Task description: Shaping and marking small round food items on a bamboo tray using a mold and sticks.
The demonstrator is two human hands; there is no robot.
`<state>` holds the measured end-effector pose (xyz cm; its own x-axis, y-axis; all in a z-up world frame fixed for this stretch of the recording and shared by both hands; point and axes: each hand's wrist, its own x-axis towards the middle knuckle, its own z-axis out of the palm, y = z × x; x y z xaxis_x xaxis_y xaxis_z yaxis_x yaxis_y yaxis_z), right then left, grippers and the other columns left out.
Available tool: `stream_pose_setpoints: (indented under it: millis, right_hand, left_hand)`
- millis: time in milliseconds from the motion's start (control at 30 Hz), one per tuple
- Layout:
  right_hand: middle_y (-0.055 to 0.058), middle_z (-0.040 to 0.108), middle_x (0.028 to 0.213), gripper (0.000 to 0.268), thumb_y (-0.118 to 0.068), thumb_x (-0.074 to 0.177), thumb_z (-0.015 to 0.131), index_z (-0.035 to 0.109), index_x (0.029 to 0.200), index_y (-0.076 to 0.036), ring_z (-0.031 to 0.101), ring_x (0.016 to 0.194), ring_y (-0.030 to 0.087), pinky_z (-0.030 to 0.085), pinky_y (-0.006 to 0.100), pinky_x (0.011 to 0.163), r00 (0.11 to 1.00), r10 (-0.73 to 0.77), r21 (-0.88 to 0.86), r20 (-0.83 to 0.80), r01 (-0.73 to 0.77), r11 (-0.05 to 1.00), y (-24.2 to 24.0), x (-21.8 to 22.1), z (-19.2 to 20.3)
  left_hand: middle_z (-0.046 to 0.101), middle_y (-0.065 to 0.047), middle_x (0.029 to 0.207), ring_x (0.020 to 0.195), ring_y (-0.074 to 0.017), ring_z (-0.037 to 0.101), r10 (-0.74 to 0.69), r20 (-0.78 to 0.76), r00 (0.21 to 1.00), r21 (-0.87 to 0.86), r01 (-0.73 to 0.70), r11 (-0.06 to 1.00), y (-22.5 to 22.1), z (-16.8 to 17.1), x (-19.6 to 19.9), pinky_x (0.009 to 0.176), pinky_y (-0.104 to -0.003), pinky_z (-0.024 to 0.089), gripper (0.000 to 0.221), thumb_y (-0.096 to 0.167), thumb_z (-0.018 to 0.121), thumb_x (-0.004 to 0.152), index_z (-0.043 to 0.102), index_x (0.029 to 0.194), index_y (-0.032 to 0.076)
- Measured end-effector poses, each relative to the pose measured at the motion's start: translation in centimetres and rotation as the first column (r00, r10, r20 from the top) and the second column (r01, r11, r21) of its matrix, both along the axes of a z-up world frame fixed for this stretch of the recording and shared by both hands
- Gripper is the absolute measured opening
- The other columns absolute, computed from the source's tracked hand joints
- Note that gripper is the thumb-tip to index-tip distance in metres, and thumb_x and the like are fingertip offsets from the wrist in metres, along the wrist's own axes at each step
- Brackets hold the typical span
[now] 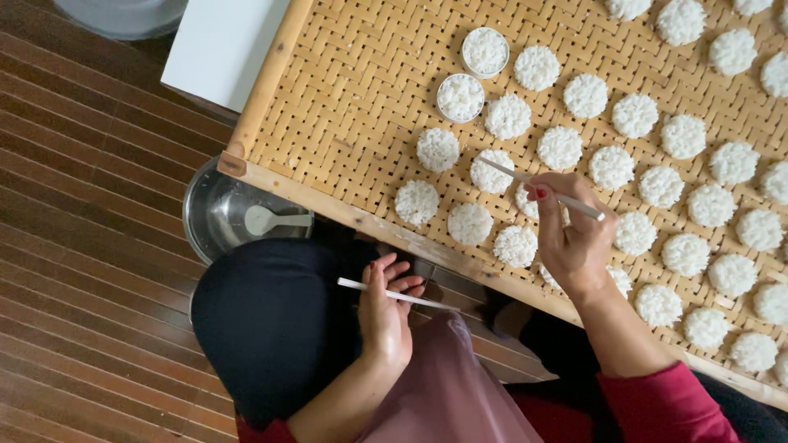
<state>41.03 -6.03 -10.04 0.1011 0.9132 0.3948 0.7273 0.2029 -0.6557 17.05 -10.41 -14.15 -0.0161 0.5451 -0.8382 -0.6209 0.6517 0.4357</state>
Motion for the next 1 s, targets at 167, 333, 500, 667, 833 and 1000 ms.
stream_pose_setpoints:
  millis: [167,333,500,667,833,1000]
  right_hand:
    - [0.023,0.072,0.098,0.007,0.014,0.103,0.057,0.062,0.107,0.01,0.064,0.073,0.024,0.051,0.03,0.06,0.993,-0.004,0.04,-0.118,0.009,0.999,0.5,-0.1,0.4]
    - [0.019,0.071,0.095,0.007,0.011,0.103,0.06,0.064,0.108,0.008,0.064,0.073,0.024,0.05,0.032,0.064,0.997,-0.058,-0.017,-0.059,0.057,0.998,0.4,0.2,0.8]
    - [0.019,0.072,0.094,0.009,0.012,0.103,0.059,0.066,0.108,0.008,0.066,0.073,0.023,0.05,0.031,0.06,0.995,-0.084,-0.046,-0.06,0.081,0.996,0.0,1.1,0.9]
    - [0.018,0.072,0.097,0.006,0.011,0.104,0.059,0.064,0.106,0.009,0.067,0.075,0.023,0.051,0.031,0.063,0.988,-0.112,-0.056,-0.104,0.107,0.993,-0.2,1.5,1.2]
    - [0.019,0.074,0.094,0.007,0.012,0.102,0.061,0.067,0.105,0.009,0.061,0.065,0.021,0.046,0.029,0.054,0.989,-0.115,-0.029,-0.088,0.113,0.993,1.1,2.1,0.5]
    - [0.021,0.075,0.089,0.008,0.011,0.103,0.062,0.07,0.104,0.012,0.055,0.052,0.017,0.039,0.024,0.041,0.988,-0.113,0.0,-0.106,0.114,0.993,2.2,3.3,-1.7]
  left_hand:
    - [0.056,-0.017,0.118,0.09,-0.0249,0.058,0.012,-0.015,1.0,-0.045,-0.013,0.999,0.2,-0.7,0.5,0.082,-0.039,0.048,0.044,0.03,0.041,0.104,0.052,0.134,0.001]
    - [0.056,-0.02,0.122,0.095,-0.0285,0.058,0.023,0.008,1.0,-0.044,-0.023,0.999,0.0,-1.4,0.9,0.088,-0.042,0.049,0.047,0.031,0.042,0.103,0.05,0.137,0.0]
    - [0.054,-0.023,0.13,0.109,-0.035,0.058,0.012,0.084,0.996,-0.034,-0.01,0.999,0.0,-0.8,1.7,0.098,-0.046,0.048,0.057,0.037,0.044,0.099,0.045,0.143,0.0]
    - [0.054,-0.026,0.132,0.113,-0.0387,0.059,0.016,0.147,0.989,-0.027,-0.012,1.0,-0.4,-1.6,2.3,0.1,-0.048,0.049,0.052,0.034,0.04,0.103,0.042,0.143,0.002]
    - [0.053,-0.026,0.132,0.113,-0.0378,0.057,0.022,0.155,0.988,-0.031,-0.017,0.999,-0.6,-1.7,2.9,0.102,-0.048,0.048,0.053,0.032,0.042,0.101,0.044,0.143,0.0]
    - [0.052,-0.026,0.134,0.11,-0.0355,0.057,-0.017,0.134,0.991,-0.009,0.018,1.0,-0.4,-0.9,3.5,0.099,-0.048,0.049,0.052,0.03,0.041,0.102,0.044,0.143,-0.001]
